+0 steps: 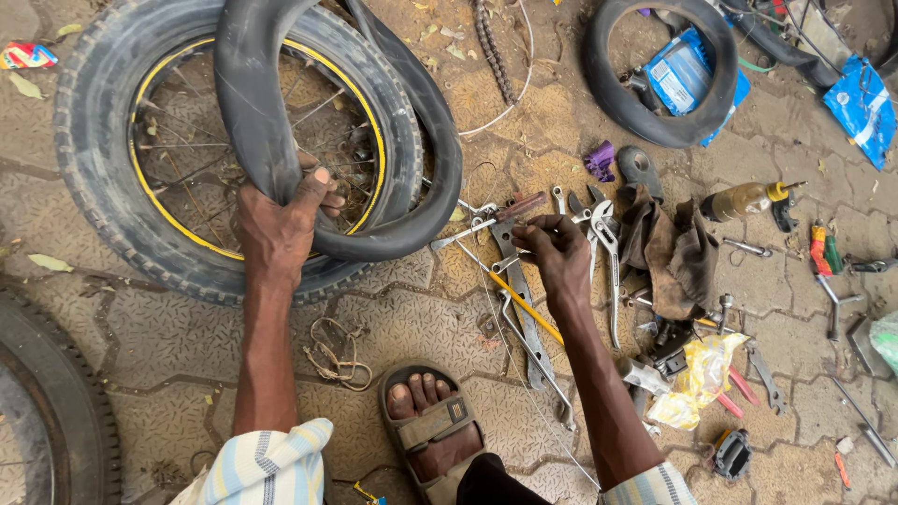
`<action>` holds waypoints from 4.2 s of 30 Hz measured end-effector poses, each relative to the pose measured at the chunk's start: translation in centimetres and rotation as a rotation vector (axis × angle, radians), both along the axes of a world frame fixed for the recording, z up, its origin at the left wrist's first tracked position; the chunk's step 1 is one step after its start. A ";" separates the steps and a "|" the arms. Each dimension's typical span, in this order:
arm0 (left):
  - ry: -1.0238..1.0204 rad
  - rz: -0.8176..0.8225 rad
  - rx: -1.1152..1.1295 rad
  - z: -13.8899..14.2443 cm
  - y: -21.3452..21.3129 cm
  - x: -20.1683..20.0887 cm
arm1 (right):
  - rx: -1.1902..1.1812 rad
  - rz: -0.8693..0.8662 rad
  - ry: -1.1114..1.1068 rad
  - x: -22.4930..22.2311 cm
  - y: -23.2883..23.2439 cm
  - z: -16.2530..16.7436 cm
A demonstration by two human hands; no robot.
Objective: The person removes a bicycle tire from the rim using tire levers and pliers, then pulls out the inner tube. They inspect the inner tube and the inside of the tire, likely searching for the cause of a puncture.
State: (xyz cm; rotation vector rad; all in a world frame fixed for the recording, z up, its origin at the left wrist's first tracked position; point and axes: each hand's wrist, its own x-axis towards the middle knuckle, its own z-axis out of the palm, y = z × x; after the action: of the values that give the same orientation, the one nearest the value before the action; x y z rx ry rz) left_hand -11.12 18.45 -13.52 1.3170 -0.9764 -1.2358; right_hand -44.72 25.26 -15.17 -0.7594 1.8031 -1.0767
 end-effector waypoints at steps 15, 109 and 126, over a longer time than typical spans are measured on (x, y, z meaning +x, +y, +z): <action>-0.008 -0.006 -0.025 0.2 0.1 -0.1 | -0.182 0.128 0.504 -0.2 -0.9 -2.1; 0.035 0.025 0.002 -1.1 -0.1 0.8 | -0.214 0.709 -0.019 14.9 -8.3 4.7; 0.030 0.030 -0.026 -1.4 -0.3 0.8 | -0.268 0.773 0.365 17.2 -8.8 4.7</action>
State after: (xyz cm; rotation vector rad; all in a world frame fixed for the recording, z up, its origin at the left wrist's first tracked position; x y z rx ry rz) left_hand -10.31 18.13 -14.93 1.2849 -0.9449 -1.2130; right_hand -27.51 16.45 -10.49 -1.7285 1.4262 -0.6771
